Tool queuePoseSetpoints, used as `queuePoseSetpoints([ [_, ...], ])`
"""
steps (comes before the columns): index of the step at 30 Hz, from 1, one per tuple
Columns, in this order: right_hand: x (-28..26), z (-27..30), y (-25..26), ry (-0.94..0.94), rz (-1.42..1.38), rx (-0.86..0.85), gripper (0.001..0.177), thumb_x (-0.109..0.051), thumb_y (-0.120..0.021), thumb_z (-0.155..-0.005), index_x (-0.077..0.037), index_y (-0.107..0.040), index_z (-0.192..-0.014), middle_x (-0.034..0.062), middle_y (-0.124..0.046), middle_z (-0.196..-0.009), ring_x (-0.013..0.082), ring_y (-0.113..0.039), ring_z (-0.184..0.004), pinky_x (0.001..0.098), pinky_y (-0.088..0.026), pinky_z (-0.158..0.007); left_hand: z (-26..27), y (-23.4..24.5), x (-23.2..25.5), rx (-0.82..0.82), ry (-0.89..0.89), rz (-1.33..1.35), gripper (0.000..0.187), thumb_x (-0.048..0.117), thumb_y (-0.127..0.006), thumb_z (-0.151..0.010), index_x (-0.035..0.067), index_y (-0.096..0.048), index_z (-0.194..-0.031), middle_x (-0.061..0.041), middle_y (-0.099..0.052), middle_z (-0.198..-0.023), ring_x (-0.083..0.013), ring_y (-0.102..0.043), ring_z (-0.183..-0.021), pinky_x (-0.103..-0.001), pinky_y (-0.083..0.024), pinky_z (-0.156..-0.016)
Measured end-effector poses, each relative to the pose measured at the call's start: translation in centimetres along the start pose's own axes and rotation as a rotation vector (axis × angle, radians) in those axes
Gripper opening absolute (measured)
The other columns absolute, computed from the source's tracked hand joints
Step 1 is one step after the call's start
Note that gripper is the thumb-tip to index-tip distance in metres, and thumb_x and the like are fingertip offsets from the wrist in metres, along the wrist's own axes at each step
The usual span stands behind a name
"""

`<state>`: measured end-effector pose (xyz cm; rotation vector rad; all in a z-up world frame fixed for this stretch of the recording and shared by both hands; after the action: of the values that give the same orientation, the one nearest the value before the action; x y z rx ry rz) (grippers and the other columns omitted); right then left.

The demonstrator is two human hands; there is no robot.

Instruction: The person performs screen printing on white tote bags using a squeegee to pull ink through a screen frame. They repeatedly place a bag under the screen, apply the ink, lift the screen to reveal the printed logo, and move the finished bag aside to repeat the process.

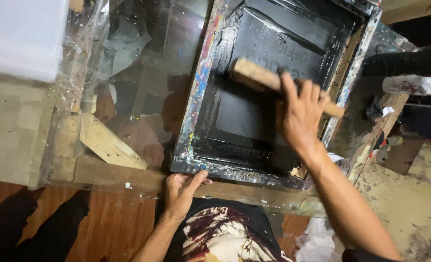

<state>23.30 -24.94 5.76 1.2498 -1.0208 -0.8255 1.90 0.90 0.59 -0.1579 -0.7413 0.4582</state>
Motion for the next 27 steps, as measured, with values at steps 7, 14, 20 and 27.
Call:
queuePoseSetpoints([
  [7,4.2,-9.9,-0.5,0.045,0.057,0.041,0.072,-0.028,-0.071,-0.095,-0.014,-0.047,-0.161,0.0219,-0.050,-0.114,0.0414,-0.049,-0.100,0.0512,-0.036,-0.082,0.0,0.4,0.2,0.021,0.000,-0.127,0.026,0.016,-0.082,-0.084,0.002,-0.080,-0.062,-0.004,-0.079,-0.067,-0.0128,-0.072,-0.066,-0.030,-0.062,-0.069],
  [14,6.4,-13.2,1.0,0.214,-0.142,0.111,0.044,-0.014,-0.070,-0.095,0.000,-0.055,-0.134,0.0296,-0.054,-0.120,0.0486,-0.049,-0.102,0.0524,-0.034,-0.072,0.5,1.0,0.1,-0.029,-0.026,-0.232,0.028,0.021,-0.081,-0.083,0.003,-0.082,-0.062,-0.004,-0.081,-0.067,-0.0110,-0.074,-0.066,-0.026,-0.057,-0.070],
  [20,1.5,-3.0,8.3,0.151,-0.382,0.088,0.022,-0.011,-0.054,-0.115,-0.002,-0.058,-0.134,0.0215,-0.053,-0.119,0.0400,-0.049,-0.103,0.0482,-0.030,-0.091,2.6,1.0,-0.1,0.021,-0.106,-0.309,0.075,0.033,-0.090,-0.078,0.023,-0.022,-0.046,0.011,-0.021,-0.050,-0.0050,-0.020,-0.050,-0.032,-0.016,-0.048],
  [27,-1.1,10.1,17.8,-0.019,-0.362,0.111,0.032,-0.017,-0.053,-0.105,-0.005,-0.063,-0.132,0.0206,-0.063,-0.136,0.0385,-0.058,-0.124,0.0508,-0.034,-0.108,7.4,-3.3,10.8,-0.212,-0.373,-0.341,0.028,0.036,-0.080,-0.079,0.008,-0.078,-0.082,-0.004,-0.081,-0.082,-0.0184,-0.076,-0.080,-0.032,-0.059,-0.075],
])
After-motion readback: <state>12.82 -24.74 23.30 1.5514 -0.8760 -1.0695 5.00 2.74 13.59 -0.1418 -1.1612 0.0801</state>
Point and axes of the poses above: each hand's wrist, its own z-axis away from the middle knuckle, its own y-axis out of the back of the hand, x = y × z, the point moved 1 cm from there along -z, towards the middle knuckle
